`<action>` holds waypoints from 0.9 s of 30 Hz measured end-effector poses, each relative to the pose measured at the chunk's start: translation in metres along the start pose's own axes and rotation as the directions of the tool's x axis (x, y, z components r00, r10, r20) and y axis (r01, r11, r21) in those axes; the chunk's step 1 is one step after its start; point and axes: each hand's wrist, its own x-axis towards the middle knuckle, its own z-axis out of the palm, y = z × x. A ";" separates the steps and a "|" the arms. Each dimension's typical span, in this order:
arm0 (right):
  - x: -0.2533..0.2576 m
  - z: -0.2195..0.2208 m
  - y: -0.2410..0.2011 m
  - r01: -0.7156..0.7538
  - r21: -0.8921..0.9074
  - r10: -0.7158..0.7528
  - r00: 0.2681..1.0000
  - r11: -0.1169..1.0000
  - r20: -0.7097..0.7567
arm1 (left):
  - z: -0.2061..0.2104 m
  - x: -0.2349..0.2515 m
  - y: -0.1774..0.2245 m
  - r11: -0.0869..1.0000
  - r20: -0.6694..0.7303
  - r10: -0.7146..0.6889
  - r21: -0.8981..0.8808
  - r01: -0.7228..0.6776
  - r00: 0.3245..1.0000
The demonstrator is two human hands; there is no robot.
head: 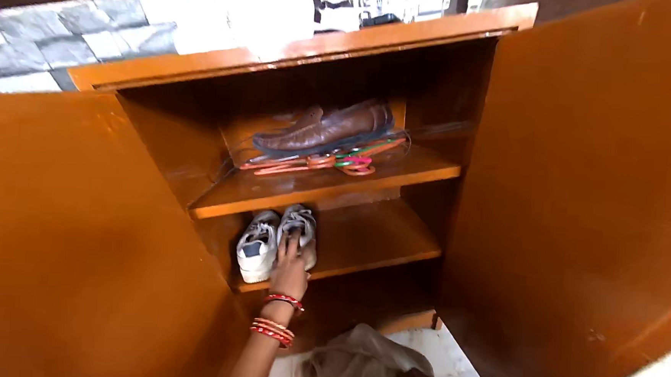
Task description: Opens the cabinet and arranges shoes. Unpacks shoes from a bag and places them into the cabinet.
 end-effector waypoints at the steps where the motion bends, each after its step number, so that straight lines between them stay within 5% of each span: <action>1: -0.002 -0.004 -0.001 -0.017 0.019 0.017 1.000 1.000 -0.014 | -0.005 -0.006 -0.002 0.999 0.031 0.012 -0.035 -0.011 0.999; 3: -0.008 -0.013 -0.006 -0.044 0.042 0.046 0.998 0.998 -0.051 | -0.020 -0.026 -0.001 0.989 0.116 0.087 -0.127 -0.072 0.989; 5: -0.012 -0.021 -0.010 -0.058 0.055 0.063 0.995 0.997 -0.079 | -0.031 -0.049 0.005 0.947 0.357 0.264 -0.272 -0.170 0.896; 7: -0.015 -0.029 -0.017 -0.078 0.053 0.083 0.992 0.996 -0.099 | -0.027 -0.068 0.017 0.886 0.593 0.444 -0.400 -0.234 0.671; 9: -0.019 -0.036 -0.025 -0.094 0.060 0.101 0.986 0.994 -0.129 | -0.014 -0.084 0.035 0.872 0.772 0.482 -0.378 -0.310 0.415; 11: -0.024 -0.042 -0.033 -0.102 0.070 0.113 0.979 0.992 -0.169 | 0.006 -0.099 0.050 0.861 0.849 0.453 -0.339 -0.379 0.270; 15: -0.028 -0.047 -0.038 -0.113 0.076 0.127 0.970 0.991 -0.207 | 0.045 -0.121 0.055 0.860 0.852 0.447 -0.327 -0.392 0.271; 21: -0.028 -0.046 -0.048 -0.114 0.055 0.122 0.979 0.992 -0.166 | 0.073 -0.140 0.030 0.926 0.861 0.112 0.090 -0.365 0.497; 27: -0.021 -0.042 -0.056 -0.083 0.059 0.091 0.986 0.995 -0.142 | 0.094 -0.162 0.023 0.896 0.848 0.083 0.165 -0.411 0.523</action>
